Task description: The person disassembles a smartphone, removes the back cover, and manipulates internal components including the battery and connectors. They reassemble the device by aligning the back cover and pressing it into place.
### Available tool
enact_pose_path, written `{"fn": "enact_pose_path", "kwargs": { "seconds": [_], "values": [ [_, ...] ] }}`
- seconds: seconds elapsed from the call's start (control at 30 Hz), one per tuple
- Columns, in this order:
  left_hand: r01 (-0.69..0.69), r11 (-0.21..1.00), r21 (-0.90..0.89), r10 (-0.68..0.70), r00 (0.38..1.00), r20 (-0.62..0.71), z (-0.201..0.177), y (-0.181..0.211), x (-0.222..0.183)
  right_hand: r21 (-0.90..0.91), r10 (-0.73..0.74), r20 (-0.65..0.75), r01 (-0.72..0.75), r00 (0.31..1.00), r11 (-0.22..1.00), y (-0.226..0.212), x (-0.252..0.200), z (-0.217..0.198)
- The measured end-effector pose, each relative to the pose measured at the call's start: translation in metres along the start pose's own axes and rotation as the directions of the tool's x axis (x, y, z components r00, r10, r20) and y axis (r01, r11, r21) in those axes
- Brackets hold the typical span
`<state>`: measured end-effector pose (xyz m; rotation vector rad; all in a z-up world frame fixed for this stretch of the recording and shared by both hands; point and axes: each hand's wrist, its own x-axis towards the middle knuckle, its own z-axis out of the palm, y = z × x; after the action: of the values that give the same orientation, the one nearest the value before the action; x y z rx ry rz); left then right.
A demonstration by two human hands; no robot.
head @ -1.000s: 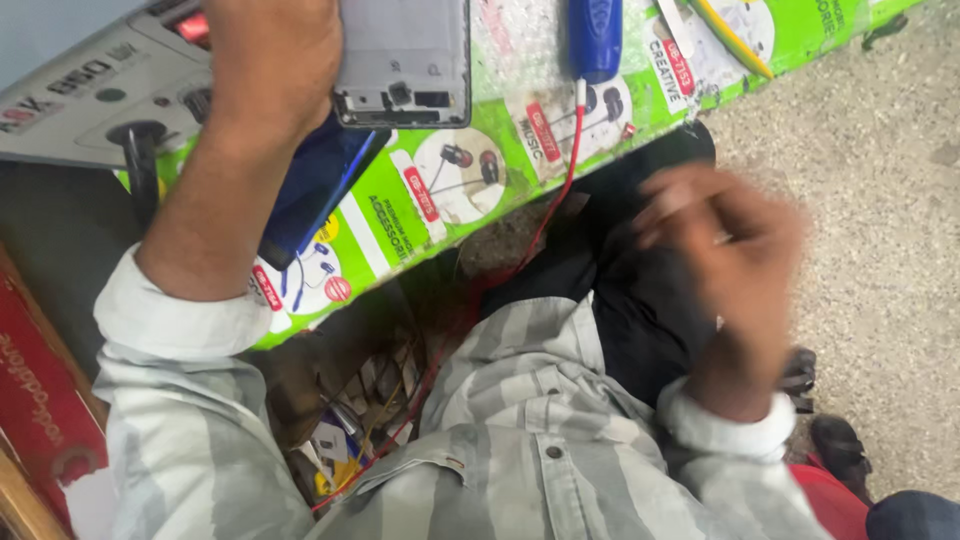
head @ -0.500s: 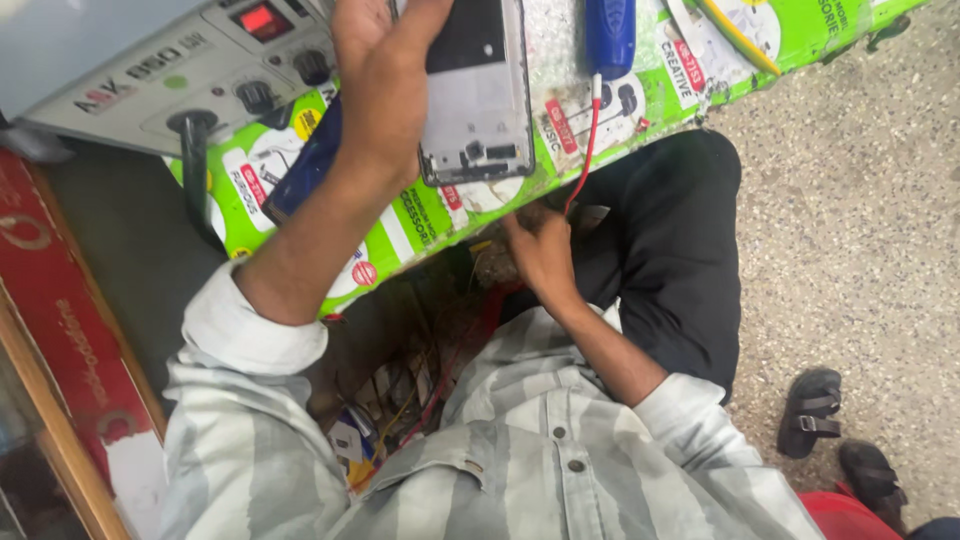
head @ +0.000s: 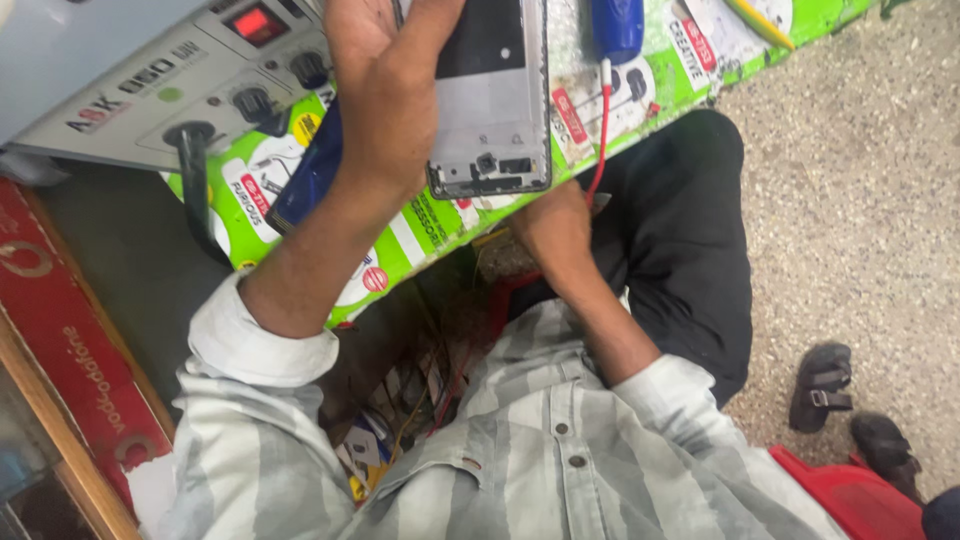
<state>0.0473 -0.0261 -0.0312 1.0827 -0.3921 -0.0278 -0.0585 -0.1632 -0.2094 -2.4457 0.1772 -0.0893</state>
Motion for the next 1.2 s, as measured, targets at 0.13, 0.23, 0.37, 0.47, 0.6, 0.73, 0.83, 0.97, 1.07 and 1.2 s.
{"fn": "enact_pose_path", "kwargs": {
  "seconds": [0.13, 0.23, 0.37, 0.47, 0.6, 0.73, 0.83, 0.97, 1.07, 1.2],
  "values": [
    [-0.009, 1.0, -0.028, 0.01, 1.0, 0.018, -0.001, -0.001, 0.001, -0.017, 0.187, 0.027, -0.187, 0.982, 0.982, 0.014, -0.005, -0.022],
    [-0.014, 0.998, -0.054, 0.015, 1.0, 0.017, -0.001, -0.001, 0.005, 0.216, 0.262, 0.006, -0.257, 0.965, 0.942, 0.012, -0.007, -0.031],
    [-0.009, 1.0, -0.008, 0.009, 0.999, -0.042, 0.001, -0.001, 0.003, 0.483, 0.217, -0.137, -0.126, 0.966, 0.866, 0.005, -0.007, -0.029],
    [0.033, 0.999, -0.014, -0.034, 0.998, -0.045, 0.0, 0.001, 0.006, 0.646, 0.393, -0.032, -0.281, 0.919, 0.71, 0.006, -0.002, -0.024],
    [0.022, 1.0, -0.006, -0.022, 1.0, -0.009, -0.003, 0.003, 0.005, 0.886, 0.43, 0.227, -0.369, 0.874, 0.282, 0.018, -0.012, -0.022],
    [0.018, 1.0, 0.003, -0.018, 0.998, -0.06, -0.001, 0.003, 0.009, 0.891, 0.358, 0.321, -0.408, 0.877, 0.2, 0.029, -0.015, -0.035],
    [0.018, 1.0, 0.017, -0.017, 0.999, -0.042, -0.001, 0.006, 0.008, 0.883, 0.409, 0.378, -0.456, 0.83, 0.111, 0.023, -0.013, -0.036],
    [0.029, 1.0, 0.011, -0.028, 0.999, -0.038, 0.003, 0.009, 0.01, 0.862, 0.393, 0.33, -0.444, 0.858, 0.246, 0.015, -0.01, -0.041],
    [0.043, 0.999, 0.024, -0.042, 0.998, -0.043, 0.003, 0.013, 0.011, 0.836, 0.305, 0.459, -0.522, 0.834, 0.171, 0.022, -0.023, -0.052],
    [0.127, 0.987, -0.101, -0.136, 0.987, -0.087, 0.0, 0.011, 0.009, 0.785, 0.139, 0.617, -0.617, 0.774, -0.053, 0.044, -0.062, -0.07]
  ]
}}
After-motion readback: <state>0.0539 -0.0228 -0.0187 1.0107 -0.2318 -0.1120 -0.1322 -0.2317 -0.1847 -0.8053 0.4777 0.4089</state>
